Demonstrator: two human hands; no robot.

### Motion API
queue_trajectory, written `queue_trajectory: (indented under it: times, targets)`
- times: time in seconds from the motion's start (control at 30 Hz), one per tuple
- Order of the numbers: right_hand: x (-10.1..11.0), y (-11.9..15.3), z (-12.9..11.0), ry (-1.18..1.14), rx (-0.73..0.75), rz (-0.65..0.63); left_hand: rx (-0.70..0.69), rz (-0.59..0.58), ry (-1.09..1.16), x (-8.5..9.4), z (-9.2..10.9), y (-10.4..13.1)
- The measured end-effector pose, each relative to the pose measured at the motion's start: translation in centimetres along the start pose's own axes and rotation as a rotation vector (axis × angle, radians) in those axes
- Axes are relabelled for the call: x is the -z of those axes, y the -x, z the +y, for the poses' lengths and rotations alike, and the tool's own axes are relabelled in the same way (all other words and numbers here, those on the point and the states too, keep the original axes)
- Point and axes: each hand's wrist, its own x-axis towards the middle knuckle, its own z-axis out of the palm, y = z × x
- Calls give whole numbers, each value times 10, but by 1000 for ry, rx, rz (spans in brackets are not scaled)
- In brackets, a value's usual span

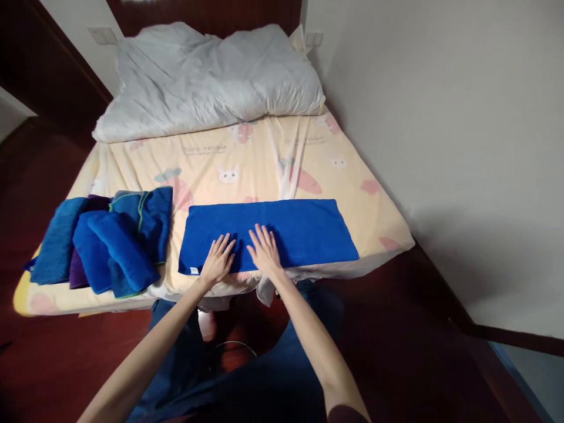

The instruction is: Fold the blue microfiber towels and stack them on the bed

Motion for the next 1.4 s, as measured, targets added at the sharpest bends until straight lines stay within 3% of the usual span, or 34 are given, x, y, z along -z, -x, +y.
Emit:
queue_trajectory:
  times: [0.07,0.17,0.33,0.5,0.6,0.77,0.87,0.97,1.1,1.27,1.4]
  targets:
    - [-14,-2,-9,-7,36,-50,74,6,-19,-7,-5,2]
    - [-20,4,10,25,-10,-93,179,31,-66,-9,-29,22]
    - [5,20,96,121,-267,-61,337,82,-104,-3,-66,67]
    - [31,45,172,161,-639,48,350,98,-57,5,-69,82]
    - [33,43,179,172,-679,86,287,119,-47,10,-64,61]
    - [22,-1,138,143,-399,74,219,20,-32,7,-71,-16]
    - [12,-31,132,77,-363,8,273,-36,-49,-2,-88,-60]
    - [11,-51,159,100,-390,-1,343,-2,-29,-9,-110,-88]
    - [24,-66,219,150,-515,29,403,78,13,-10,-130,-104]
    - [40,-71,291,218,-620,49,417,119,-1,-12,-131,-108]
    - [42,-75,325,252,-623,67,417,129,-24,-17,-129,-108]
